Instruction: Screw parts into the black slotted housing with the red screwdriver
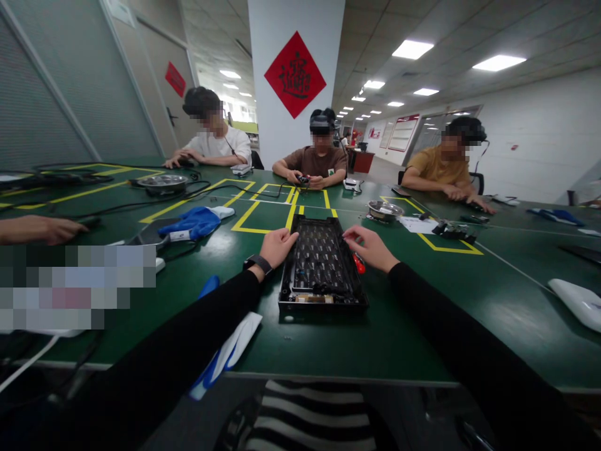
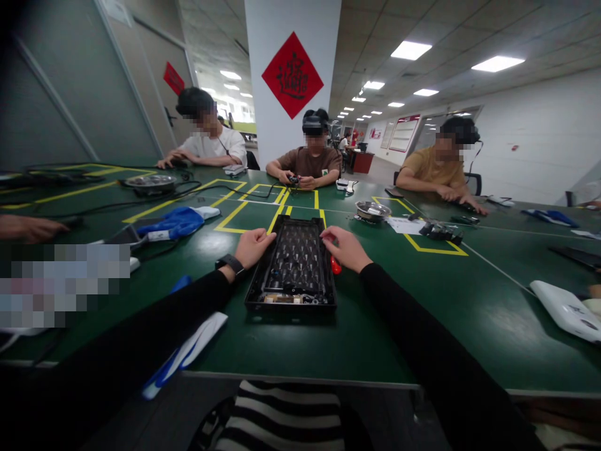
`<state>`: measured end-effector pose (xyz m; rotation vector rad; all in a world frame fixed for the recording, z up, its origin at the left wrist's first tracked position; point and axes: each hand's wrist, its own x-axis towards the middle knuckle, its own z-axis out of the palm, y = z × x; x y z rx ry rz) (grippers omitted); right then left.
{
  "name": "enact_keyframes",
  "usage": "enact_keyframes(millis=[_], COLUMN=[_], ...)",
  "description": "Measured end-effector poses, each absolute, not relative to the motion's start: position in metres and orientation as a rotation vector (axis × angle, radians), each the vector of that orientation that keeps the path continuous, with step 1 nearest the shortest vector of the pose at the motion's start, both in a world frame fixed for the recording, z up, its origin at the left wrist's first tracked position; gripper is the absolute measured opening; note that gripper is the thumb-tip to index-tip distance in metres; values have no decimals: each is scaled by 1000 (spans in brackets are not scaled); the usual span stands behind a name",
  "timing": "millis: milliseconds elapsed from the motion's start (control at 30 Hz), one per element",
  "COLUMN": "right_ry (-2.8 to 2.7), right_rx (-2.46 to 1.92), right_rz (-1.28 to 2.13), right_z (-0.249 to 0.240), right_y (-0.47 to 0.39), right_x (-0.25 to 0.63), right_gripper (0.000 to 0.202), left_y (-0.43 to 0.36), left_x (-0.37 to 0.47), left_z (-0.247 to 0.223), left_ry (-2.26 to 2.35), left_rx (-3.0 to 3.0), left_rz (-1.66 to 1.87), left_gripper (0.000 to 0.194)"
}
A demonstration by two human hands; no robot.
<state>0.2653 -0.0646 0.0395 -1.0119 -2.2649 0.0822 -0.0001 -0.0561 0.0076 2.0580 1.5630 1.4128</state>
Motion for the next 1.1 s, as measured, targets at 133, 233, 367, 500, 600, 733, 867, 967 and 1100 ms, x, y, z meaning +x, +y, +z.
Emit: enact_keyframes(millis=[133,233,367,500,600,733,867,967,1100], right_ry=[-2643,-2749,-2807,-2793,-2794,-2693,-2317,-2140,-1983], right_rx=[-785,-781,-848,-826,-836,-855,-881,-852,-842], right_rz=[84,-96,-195,-150,-141,-78,267,467,570], right_z=[52,52,48,44,43,42,38,33,28], right_y=[-62,-59,-55,-55,-58,-60,-63,-64,-61], right_x=[216,190,181,182,179,175,174,175,178], right_gripper=[18,17,14,10,8,7,13,17,18], left_y=[-52,-49,-47,-47,-49,-56,-65,-68,-65], left_x=[-2,-4,-5,-6,-6,-4,0,2,2], left_z=[4,2,0,1,3,9,17,20,17], left_ry=[1501,1481,1493,1540,1531,1455,1250,1134,1090], left_rx=[2080,2077,2075,2031,2029,2060,2151,2222,2273], left_rz=[1366,1362,1344,1360,1373,1443,1433,1409,1339], left_gripper=[41,41,39,39,39,39,31,25,24])
